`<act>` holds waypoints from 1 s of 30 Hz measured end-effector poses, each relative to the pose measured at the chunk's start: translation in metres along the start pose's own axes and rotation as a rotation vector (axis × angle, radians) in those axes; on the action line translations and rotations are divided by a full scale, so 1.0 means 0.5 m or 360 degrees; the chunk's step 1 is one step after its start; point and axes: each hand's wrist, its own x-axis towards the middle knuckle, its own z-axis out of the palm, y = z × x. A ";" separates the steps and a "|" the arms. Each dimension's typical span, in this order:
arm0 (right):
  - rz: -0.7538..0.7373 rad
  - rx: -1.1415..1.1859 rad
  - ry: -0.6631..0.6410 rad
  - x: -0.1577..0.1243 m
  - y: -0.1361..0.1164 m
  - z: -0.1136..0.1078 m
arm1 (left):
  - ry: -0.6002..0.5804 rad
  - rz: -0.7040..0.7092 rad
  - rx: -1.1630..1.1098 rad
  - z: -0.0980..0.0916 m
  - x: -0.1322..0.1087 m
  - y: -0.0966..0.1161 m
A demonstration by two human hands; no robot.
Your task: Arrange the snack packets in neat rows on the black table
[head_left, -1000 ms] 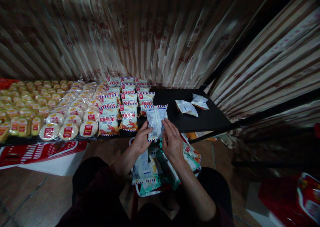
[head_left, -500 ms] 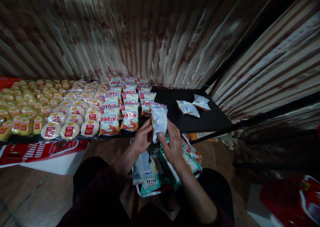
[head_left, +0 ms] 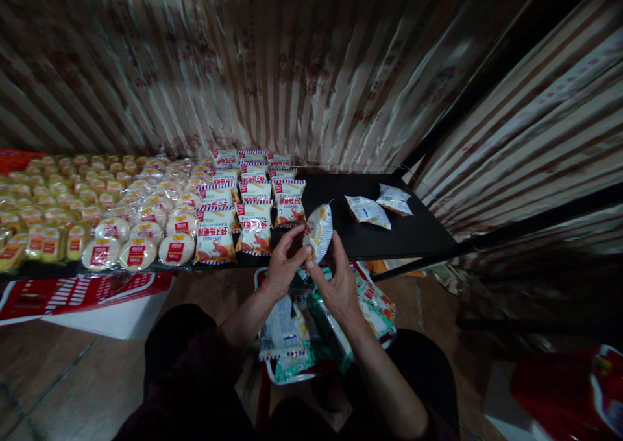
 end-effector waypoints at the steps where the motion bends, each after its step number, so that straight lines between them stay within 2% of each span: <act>1: 0.0013 0.0048 -0.0016 -0.001 0.000 0.001 | 0.0019 0.0027 0.0081 0.001 0.000 -0.001; 5: 0.0054 0.0277 -0.0074 -0.004 -0.002 0.004 | 0.0110 0.0151 0.0388 0.004 -0.004 -0.003; 9: 0.0119 0.0486 -0.0110 -0.001 -0.002 0.003 | 0.0136 0.0426 0.0618 0.001 -0.008 0.001; 11: 0.0147 0.0535 -0.0097 0.003 -0.003 0.002 | 0.0127 0.0489 0.0675 0.000 -0.010 0.005; 16: 0.0129 0.0591 -0.0008 0.007 0.001 -0.002 | 0.0098 0.0531 0.0777 -0.001 -0.012 0.009; 21: 0.0092 0.0358 0.0085 0.001 0.038 -0.011 | 0.0088 0.0528 0.0788 -0.004 -0.014 0.008; 26: 0.0213 0.0597 0.0065 0.013 0.054 0.005 | 0.0061 0.0372 0.0638 -0.012 -0.013 -0.004; 30: 0.0320 0.0854 0.0013 0.032 0.039 0.018 | 0.0190 0.0455 0.0694 -0.015 -0.010 -0.006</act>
